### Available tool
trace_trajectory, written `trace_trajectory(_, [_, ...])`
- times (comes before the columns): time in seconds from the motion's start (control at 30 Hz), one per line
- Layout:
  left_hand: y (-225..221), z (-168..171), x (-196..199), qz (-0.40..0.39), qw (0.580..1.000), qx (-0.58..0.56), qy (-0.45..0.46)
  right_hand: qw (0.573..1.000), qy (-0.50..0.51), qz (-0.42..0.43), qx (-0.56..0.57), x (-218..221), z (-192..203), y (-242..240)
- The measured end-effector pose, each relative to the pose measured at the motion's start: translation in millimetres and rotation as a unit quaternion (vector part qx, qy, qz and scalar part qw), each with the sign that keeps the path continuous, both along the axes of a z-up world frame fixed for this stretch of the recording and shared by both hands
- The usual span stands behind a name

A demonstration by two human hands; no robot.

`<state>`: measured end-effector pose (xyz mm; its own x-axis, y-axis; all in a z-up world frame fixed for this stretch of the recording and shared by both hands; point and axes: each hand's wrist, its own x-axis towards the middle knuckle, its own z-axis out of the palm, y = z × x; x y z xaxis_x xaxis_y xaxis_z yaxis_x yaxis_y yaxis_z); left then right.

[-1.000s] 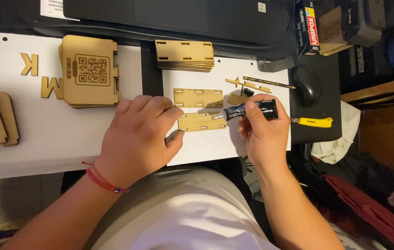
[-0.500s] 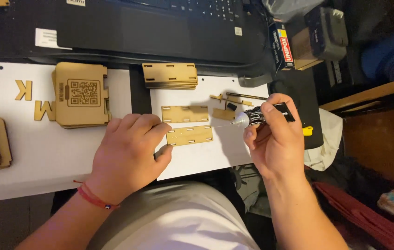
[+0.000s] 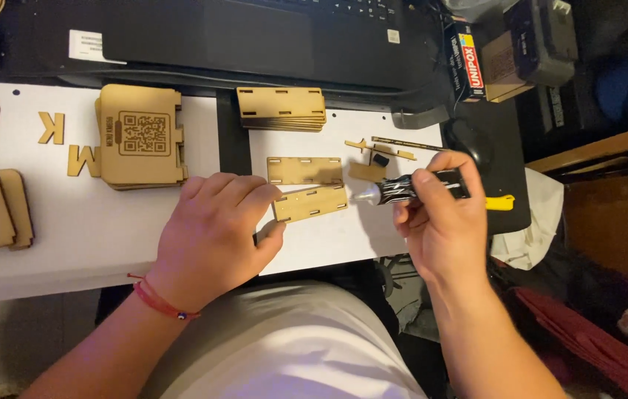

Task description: Assembling a small wooden box by applying glue to laser-cut panels and joining them together.

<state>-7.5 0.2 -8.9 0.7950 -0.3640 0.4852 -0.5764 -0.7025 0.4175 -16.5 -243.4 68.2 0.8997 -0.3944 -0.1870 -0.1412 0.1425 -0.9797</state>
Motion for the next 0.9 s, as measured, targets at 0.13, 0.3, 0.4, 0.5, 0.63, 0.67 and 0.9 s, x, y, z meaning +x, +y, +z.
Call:
trace_trajectory(0.13, [0.9, 0.2, -0.6, -0.015, 0.999, 0.003, -0.029, 0.998, 0.027, -0.010, -0.058, -3.9, -19.6, 1.7])
trace_trajectory(0.3, [0.8, -0.5, -0.9, -0.011, 0.999, 0.018, -0.032, 0.986, 0.026, -0.001, -0.163, -5.4, -34.7, 2.3])
trace_trajectory(0.4, [0.8, -0.8, -0.3, -0.012, 0.999, 0.024, -0.027, 0.975, 0.049, 0.001, -0.216, -5.8, -36.6, 0.8])
trace_trajectory(0.5, [0.7, -0.8, -0.1, -0.013, 0.999, 0.025, -0.031, 0.972, 0.035, -0.011, -0.234, -6.2, -42.0, -6.3])
trace_trajectory(0.63, [0.4, -0.7, 0.2, -0.010, 0.999, 0.031, -0.035, 0.951, 0.014, -0.009, -0.309, -6.0, -44.8, -14.8])
trace_trajectory(0.67, [0.6, -0.9, 0.0, -0.008, 0.999, 0.036, -0.031, 0.945, 0.014, -0.002, -0.327, -6.0, -45.3, -16.2])
trace_trajectory(0.9, [1.1, 0.3, 0.7, -0.012, 0.999, 0.044, -0.030, 0.933, -0.019, -0.004, -0.360, -10.7, -56.6, -30.2])
